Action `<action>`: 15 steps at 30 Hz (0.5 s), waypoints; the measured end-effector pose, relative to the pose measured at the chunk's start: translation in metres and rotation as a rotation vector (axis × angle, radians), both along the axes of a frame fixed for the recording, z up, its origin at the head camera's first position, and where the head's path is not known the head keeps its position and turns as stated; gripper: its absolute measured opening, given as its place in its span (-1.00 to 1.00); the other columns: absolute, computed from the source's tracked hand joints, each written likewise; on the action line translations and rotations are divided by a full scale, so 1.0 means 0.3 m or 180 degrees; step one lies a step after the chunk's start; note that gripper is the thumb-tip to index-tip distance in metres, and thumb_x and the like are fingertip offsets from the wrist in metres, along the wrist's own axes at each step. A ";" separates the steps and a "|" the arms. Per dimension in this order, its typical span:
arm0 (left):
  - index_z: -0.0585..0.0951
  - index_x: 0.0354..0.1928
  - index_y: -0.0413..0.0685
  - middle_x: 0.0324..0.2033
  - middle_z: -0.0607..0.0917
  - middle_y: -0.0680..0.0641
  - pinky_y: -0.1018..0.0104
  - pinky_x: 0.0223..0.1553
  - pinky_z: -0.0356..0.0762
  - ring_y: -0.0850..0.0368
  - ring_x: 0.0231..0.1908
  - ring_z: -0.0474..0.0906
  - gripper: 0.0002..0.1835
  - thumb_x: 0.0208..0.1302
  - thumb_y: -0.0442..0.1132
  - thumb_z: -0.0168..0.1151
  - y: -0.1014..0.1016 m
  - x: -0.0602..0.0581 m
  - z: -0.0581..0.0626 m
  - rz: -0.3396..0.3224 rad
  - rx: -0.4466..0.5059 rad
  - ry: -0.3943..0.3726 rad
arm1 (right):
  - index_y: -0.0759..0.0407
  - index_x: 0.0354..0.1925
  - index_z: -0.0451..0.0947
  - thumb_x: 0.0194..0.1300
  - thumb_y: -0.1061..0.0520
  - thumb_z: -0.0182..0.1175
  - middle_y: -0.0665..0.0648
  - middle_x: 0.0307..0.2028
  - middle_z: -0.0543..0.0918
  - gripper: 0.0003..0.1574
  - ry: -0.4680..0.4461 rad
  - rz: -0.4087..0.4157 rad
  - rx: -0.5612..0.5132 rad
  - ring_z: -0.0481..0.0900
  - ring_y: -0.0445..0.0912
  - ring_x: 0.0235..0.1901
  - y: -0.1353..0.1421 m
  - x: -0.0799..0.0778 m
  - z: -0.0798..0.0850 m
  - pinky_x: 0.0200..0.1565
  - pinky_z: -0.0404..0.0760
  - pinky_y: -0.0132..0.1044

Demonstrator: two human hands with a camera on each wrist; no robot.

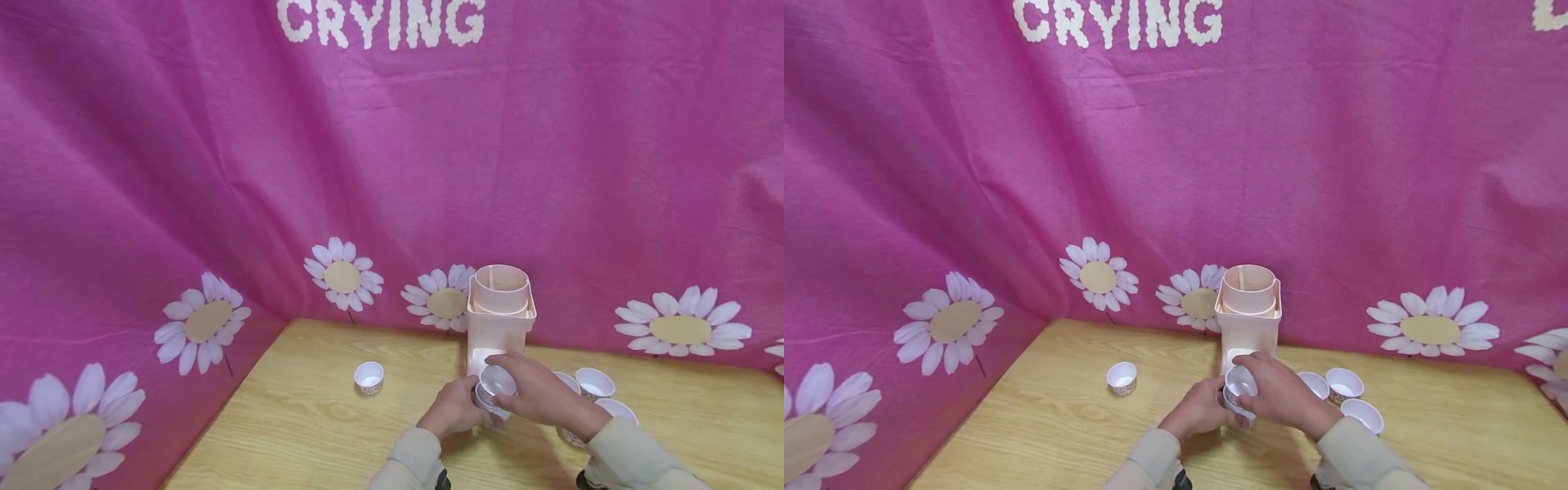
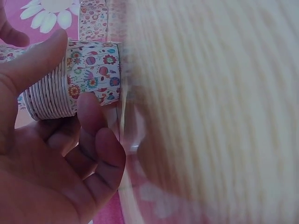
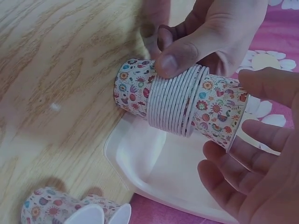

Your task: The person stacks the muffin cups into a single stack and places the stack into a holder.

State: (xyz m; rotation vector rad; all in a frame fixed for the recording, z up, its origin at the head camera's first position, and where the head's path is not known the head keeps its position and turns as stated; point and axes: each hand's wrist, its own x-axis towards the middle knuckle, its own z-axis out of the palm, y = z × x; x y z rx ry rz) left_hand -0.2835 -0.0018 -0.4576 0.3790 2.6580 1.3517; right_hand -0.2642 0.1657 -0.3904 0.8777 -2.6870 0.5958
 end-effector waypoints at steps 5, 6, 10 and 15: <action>0.65 -0.15 0.09 -0.32 0.72 0.15 0.36 -0.19 0.49 0.29 -0.31 0.51 -0.51 -0.21 -0.17 0.67 -0.008 0.009 0.000 0.0013 -0.0051 -0.0012 | 0.25 0.08 0.55 -0.03 0.08 0.47 0.17 -0.08 0.67 -0.32 -0.0090 0.0020 0.0042 0.64 -0.02 -0.23 -0.012 0.004 0.007 -0.22 0.62 -0.14; 0.65 -0.15 0.09 -0.32 0.72 0.14 0.36 -0.18 0.49 0.28 -0.31 0.51 -0.50 -0.21 -0.17 0.67 -0.007 0.009 0.001 0.0010 -0.0042 -0.0012 | 0.25 0.08 0.55 -0.03 0.08 0.47 0.17 -0.08 0.67 -0.33 -0.0085 0.0012 0.0050 0.64 -0.02 -0.23 -0.013 0.004 0.008 -0.22 0.62 -0.14; 0.66 -0.12 0.09 -0.31 0.72 0.13 0.35 -0.18 0.49 0.27 -0.31 0.51 -0.49 -0.21 -0.16 0.67 -0.002 0.005 0.004 -0.0010 -0.0018 0.0019 | 0.26 0.07 0.56 -0.03 0.10 0.47 0.17 -0.09 0.67 -0.34 -0.0047 0.0007 0.0070 0.64 -0.02 -0.22 -0.008 -0.001 0.008 -0.21 0.62 -0.13; 0.66 -0.15 0.10 -0.33 0.72 0.14 0.36 -0.21 0.47 0.28 -0.32 0.50 -0.51 -0.21 -0.16 0.66 0.008 -0.002 0.006 -0.0033 -0.0032 0.0022 | 0.27 0.06 0.56 -0.03 0.08 0.46 0.18 -0.10 0.67 -0.34 -0.0023 0.0009 0.0081 0.64 -0.01 -0.23 0.005 -0.008 0.004 -0.20 0.62 -0.12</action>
